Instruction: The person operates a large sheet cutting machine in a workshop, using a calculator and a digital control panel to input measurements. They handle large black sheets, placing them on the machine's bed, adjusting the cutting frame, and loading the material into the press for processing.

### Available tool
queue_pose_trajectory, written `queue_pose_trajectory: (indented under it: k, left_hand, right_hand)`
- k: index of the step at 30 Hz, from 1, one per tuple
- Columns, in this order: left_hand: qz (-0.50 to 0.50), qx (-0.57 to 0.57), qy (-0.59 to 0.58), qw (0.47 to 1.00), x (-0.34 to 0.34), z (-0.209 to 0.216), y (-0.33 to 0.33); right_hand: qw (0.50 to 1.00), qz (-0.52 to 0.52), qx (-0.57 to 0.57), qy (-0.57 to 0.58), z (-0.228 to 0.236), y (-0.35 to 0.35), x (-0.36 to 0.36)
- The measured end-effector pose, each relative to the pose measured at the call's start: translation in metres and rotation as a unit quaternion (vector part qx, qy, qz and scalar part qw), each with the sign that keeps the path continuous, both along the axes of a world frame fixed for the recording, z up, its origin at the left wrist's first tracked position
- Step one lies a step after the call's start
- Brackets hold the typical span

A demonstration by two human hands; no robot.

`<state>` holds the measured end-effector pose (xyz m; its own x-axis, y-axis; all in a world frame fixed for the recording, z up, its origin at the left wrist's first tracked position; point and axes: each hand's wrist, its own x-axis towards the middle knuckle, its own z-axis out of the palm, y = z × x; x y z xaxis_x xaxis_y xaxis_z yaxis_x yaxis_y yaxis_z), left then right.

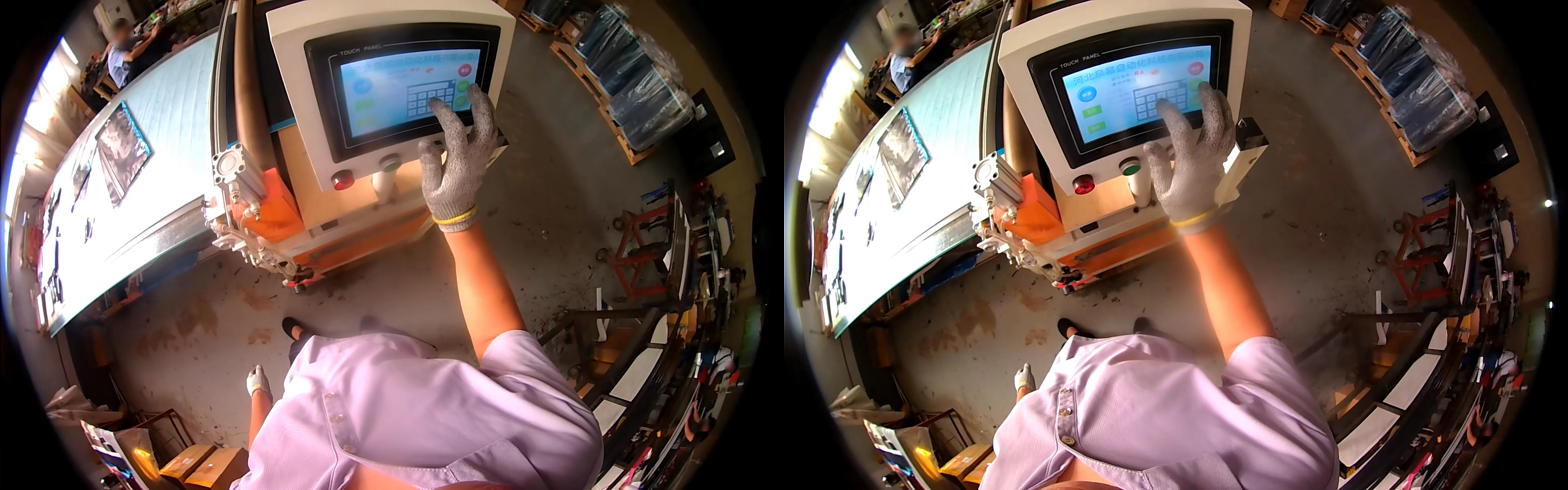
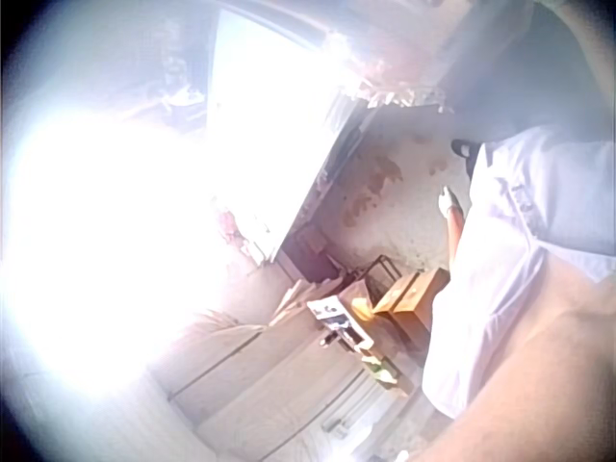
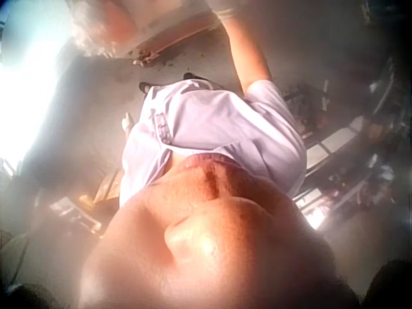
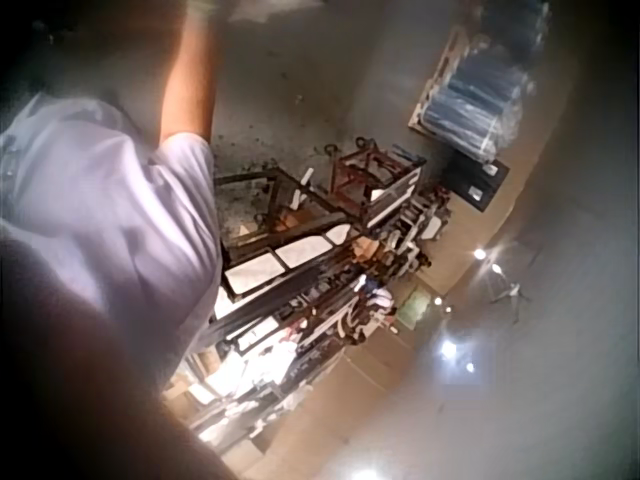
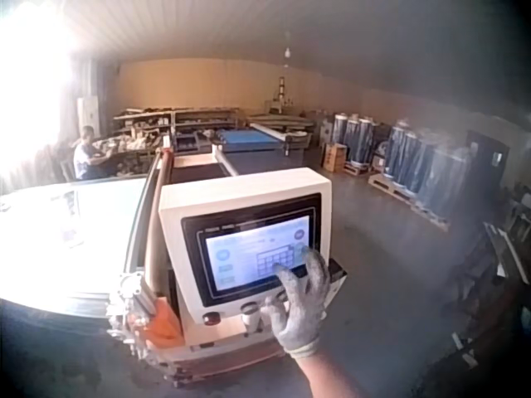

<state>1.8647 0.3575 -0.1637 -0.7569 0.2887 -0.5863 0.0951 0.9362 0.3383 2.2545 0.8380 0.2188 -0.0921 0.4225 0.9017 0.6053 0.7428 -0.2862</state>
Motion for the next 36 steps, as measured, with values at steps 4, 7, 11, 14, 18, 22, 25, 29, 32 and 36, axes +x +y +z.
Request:
queue_pose_trajectory:
  k: [4, 7, 11, 14, 18, 22, 25, 29, 32, 36]
  left_hand:
    - [0.000, 0.012, -0.007, 1.000, -0.003, -0.002, -0.005]
    - [0.022, 0.002, -0.014, 1.000, 0.011, 0.021, 0.012]
    - [0.038, 0.008, -0.020, 0.999, 0.009, 0.023, 0.010]
    - [0.024, 0.015, -0.028, 0.999, 0.005, 0.016, 0.006]
    - [0.000, 0.019, -0.033, 0.999, -0.006, 0.001, 0.001]
    - [0.001, 0.017, -0.051, 0.999, -0.007, 0.002, 0.010]
    - [-0.006, 0.015, -0.055, 0.998, -0.008, 0.003, 0.008]
    - [-0.028, 0.038, -0.046, 0.998, -0.014, -0.009, -0.003]
    - [-0.035, 0.029, -0.046, 0.998, -0.016, -0.013, -0.004]
    - [-0.039, 0.047, -0.048, 0.997, -0.019, -0.018, -0.003]
  right_hand:
    - [1.000, 0.000, -0.002, 0.012, 0.001, 0.004, -0.002]
    - [1.000, 0.005, 0.014, 0.021, -0.003, 0.004, 0.003]
    - [0.999, -0.030, 0.001, 0.018, -0.009, -0.004, 0.008]
    - [0.999, -0.030, -0.003, 0.028, -0.010, -0.006, 0.008]
    - [0.999, -0.022, -0.029, 0.015, -0.004, -0.005, 0.008]
    - [0.999, -0.031, -0.031, 0.030, -0.011, -0.002, 0.011]
    - [0.998, -0.040, -0.029, 0.030, -0.012, 0.000, 0.011]
    - [0.998, -0.033, -0.040, 0.044, -0.011, -0.003, 0.006]
    - [1.000, -0.015, 0.005, 0.014, -0.005, -0.009, 0.004]
    - [0.999, -0.028, 0.004, -0.022, -0.001, -0.012, -0.003]
